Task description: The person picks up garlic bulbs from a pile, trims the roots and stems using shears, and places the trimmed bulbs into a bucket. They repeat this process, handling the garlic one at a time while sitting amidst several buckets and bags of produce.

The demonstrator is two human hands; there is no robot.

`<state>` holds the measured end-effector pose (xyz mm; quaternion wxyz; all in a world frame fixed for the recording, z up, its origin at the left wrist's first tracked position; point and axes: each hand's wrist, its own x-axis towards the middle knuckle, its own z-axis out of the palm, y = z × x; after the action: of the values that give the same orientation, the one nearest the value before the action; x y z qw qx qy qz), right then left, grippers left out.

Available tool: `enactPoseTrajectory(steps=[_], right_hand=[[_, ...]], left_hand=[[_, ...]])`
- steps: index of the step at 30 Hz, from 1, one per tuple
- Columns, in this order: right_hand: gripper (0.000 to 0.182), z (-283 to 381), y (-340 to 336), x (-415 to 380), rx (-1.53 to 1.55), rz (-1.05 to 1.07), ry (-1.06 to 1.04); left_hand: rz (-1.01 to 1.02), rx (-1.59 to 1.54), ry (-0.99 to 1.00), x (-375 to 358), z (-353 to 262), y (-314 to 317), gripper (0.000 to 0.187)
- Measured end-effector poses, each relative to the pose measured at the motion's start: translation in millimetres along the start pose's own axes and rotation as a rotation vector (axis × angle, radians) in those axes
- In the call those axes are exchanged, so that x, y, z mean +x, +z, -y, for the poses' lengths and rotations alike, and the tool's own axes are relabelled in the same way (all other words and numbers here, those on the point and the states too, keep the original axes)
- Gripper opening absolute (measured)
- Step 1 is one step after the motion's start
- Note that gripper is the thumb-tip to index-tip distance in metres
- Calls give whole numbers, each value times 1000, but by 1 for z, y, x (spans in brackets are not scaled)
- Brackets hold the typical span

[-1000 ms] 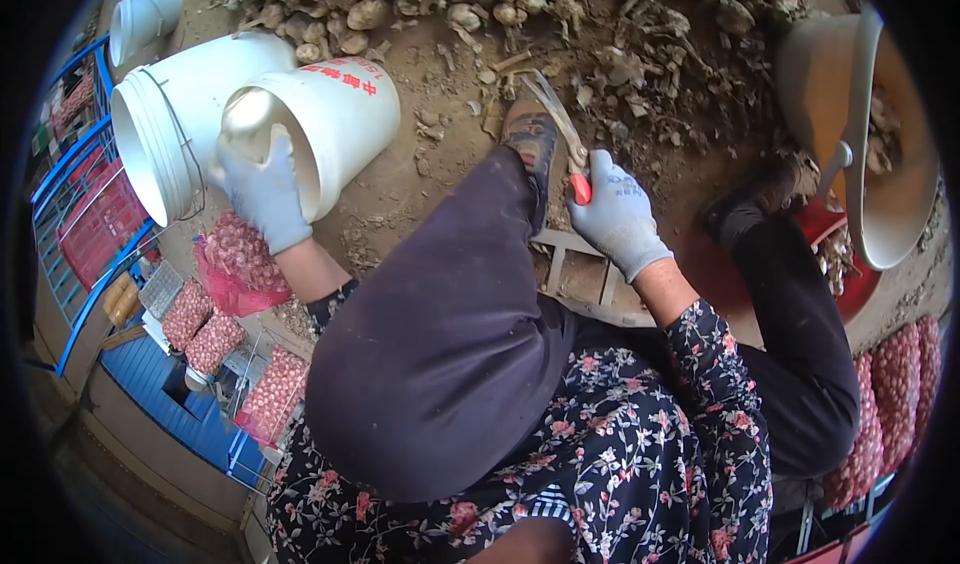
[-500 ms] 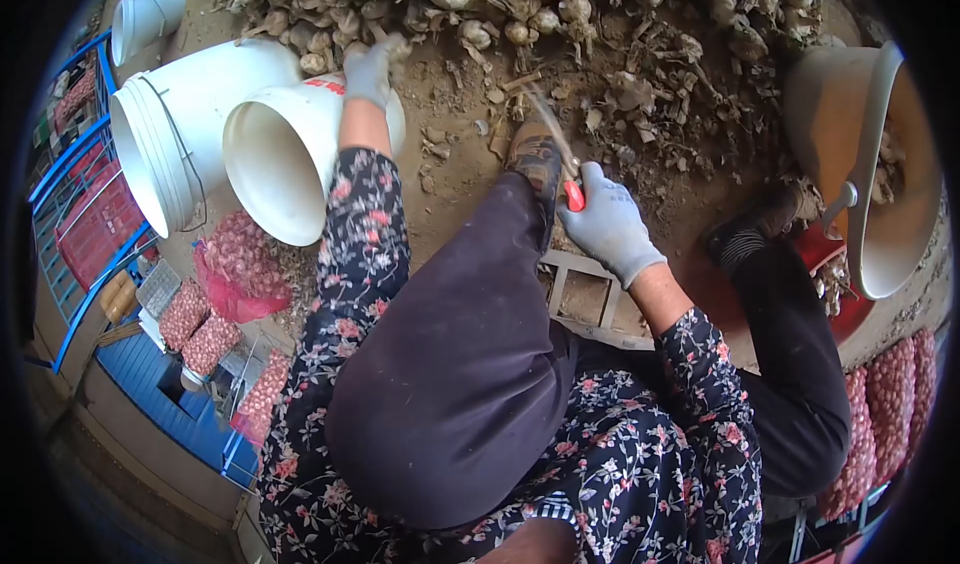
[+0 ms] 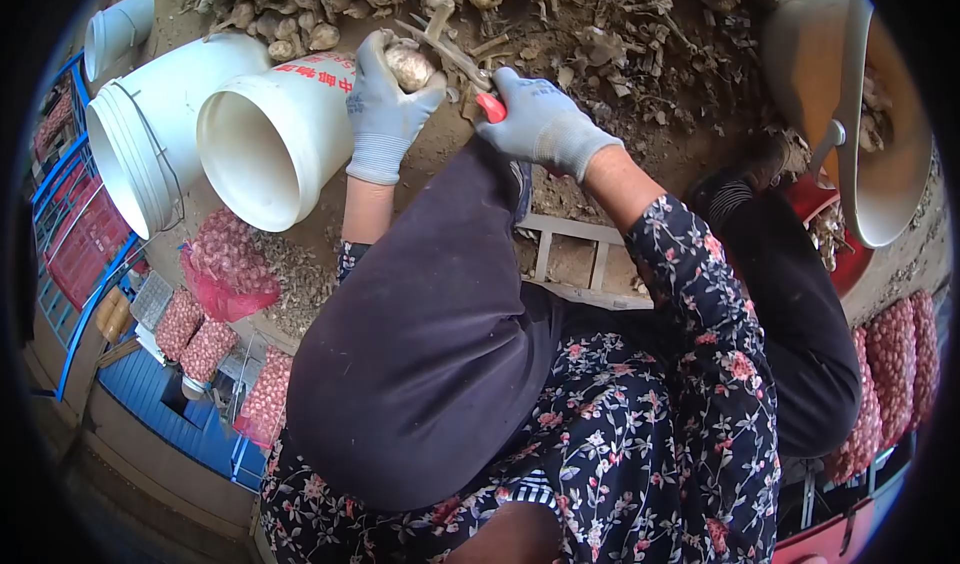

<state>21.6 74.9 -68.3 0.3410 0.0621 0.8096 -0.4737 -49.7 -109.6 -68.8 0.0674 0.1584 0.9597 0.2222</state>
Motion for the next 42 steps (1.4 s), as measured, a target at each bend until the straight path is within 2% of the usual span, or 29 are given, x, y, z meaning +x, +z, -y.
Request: enactPoseTrajectory(steps=[4,6,7,9,10,12,14,16,17,19,20,21,23,27,29,31,34,37,39,42], right_hand=[[37,-15,5,-1,-5,25,15],[35,-29,10,-9,27,-3,62],[35,-36,15,-14,30,-1,66],[35,-51,24,-22,88,-76,237],[35,-56,28,-26,88,-73,277],[36,-61,35,-35,78,-61,298],[38,-65,39,-40,47,-36,330],[38,-66,40,-45,39,-13,353],[38,-67,40,-46,25,8,378],[38,-69,40,-48,33,16,378],[38,-69,40,-48,39,20,373],[38,-68,39,-47,40,24,374],[37,-67,37,-46,10,56,370],[38,-65,38,-48,-43,24,336],[39,-61,38,-46,-164,-9,330],[41,-52,36,-49,-228,-77,292],[44,-33,31,-54,-358,-192,197],[50,-14,21,-57,-455,-231,158],[52,-8,20,-58,-476,-220,194],[54,-3,18,-65,-483,-216,200]], left_hand=[[60,45,-46,0,9,14,73],[-11,23,-212,0,24,35,69],[-6,24,-212,1,30,44,69],[193,78,-609,5,41,65,74],[243,83,-674,4,51,76,79],[317,-7,-713,-3,73,88,79],[382,-93,-752,-2,77,75,78],[593,-418,-907,-2,54,35,69],[596,-416,-908,-8,52,35,69],[318,155,-321,-28,57,43,62],[286,87,-103,-30,65,49,69],[289,88,-106,-29,72,59,69],[431,50,-125,-22,76,74,72],[446,54,-98,-11,72,74,72],[376,23,-60,-8,58,67,71],[313,-446,-164,-11,41,53,71],[246,-606,-178,-13,17,36,72],[195,-697,-53,-11,4,31,74],[205,-666,-96,-16,-8,28,74],[44,-672,-176,-16,-28,21,78]])
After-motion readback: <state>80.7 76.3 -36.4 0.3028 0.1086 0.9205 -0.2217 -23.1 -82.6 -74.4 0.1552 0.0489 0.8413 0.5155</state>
